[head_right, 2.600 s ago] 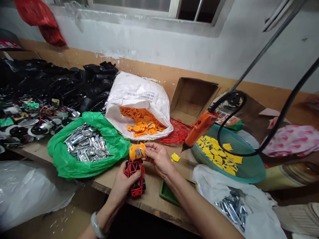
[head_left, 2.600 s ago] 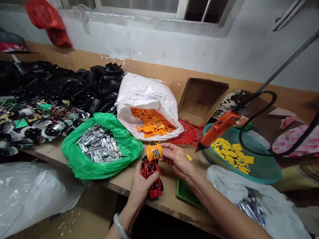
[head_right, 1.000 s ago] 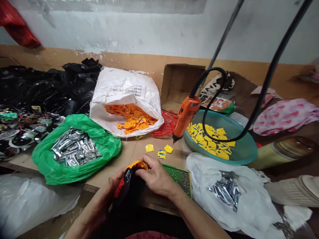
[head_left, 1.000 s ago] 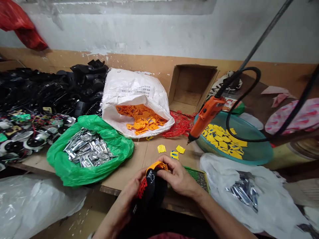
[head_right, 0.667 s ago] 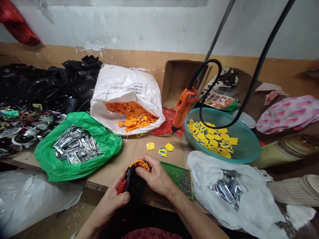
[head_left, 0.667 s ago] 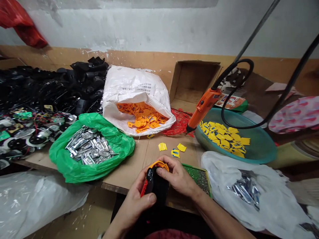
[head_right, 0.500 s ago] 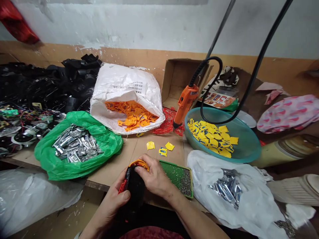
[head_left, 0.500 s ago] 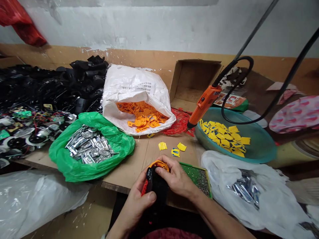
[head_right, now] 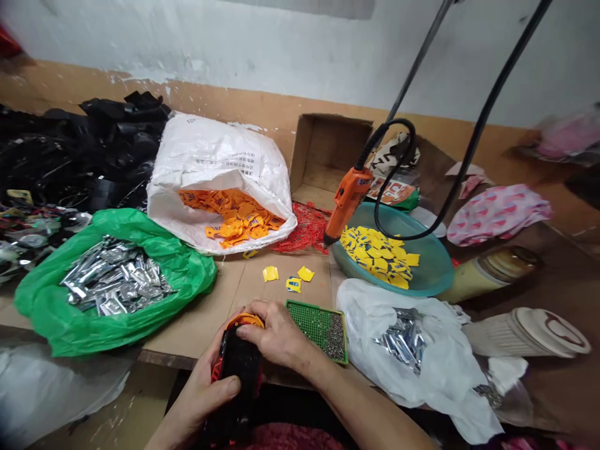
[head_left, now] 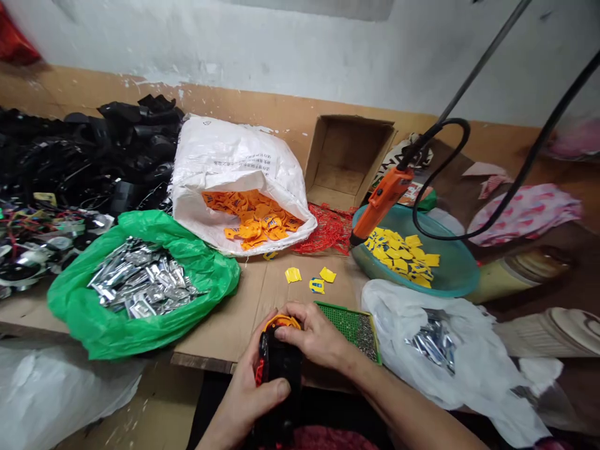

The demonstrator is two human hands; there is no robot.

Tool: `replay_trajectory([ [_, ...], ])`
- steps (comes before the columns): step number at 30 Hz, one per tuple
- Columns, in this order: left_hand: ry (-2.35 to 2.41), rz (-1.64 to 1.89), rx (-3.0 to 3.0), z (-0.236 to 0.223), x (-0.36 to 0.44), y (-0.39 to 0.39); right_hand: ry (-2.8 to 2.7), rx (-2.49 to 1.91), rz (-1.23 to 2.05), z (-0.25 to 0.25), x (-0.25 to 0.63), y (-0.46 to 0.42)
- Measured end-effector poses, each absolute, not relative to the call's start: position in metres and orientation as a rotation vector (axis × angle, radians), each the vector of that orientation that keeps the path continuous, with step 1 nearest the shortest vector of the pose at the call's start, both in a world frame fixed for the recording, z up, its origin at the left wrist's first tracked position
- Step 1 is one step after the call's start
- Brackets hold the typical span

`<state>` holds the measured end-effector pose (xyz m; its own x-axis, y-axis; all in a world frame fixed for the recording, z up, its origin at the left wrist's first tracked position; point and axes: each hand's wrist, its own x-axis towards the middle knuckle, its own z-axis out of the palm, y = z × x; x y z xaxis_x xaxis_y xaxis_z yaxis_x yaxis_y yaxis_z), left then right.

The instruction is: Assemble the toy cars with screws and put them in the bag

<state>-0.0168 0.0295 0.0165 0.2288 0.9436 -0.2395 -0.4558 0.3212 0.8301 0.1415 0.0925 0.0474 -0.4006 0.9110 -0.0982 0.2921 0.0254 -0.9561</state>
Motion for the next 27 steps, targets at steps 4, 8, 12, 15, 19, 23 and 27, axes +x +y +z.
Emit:
replay_trajectory([
  [4, 0.835, 1.07, 0.657, 0.013, -0.014, 0.028, -1.778, -1.262, 1.324, 0.053, 0.151, 0.089],
  [8, 0.908, 0.988, 0.623, 0.014, -0.025, 0.041, -1.764, -1.314, 1.239, 0.068, 0.181, 0.087],
  [12, 0.95, 1.022, 0.517, 0.012, -0.025, 0.06, -1.79, -1.423, 1.272, 0.082, 0.223, 0.081],
  [15, 0.914, 0.996, 0.489, 0.006, -0.016, 0.068, -1.769, -1.5, 1.147, 0.091, 0.249, 0.075],
  [19, 0.846, 0.973, 0.46, -0.003, -0.009, 0.071, -1.64, -1.499, 0.946, 0.103, 0.272, 0.073],
  [23, 0.731, 0.962, 0.462, -0.01, -0.01, 0.074, -1.598, -1.557, 0.888, 0.114, 0.283, 0.077],
  [27, 0.678, 1.001, 0.444, -0.01, -0.01, 0.074, -1.728, -1.551, 0.959, 0.111, 0.278, 0.086],
])
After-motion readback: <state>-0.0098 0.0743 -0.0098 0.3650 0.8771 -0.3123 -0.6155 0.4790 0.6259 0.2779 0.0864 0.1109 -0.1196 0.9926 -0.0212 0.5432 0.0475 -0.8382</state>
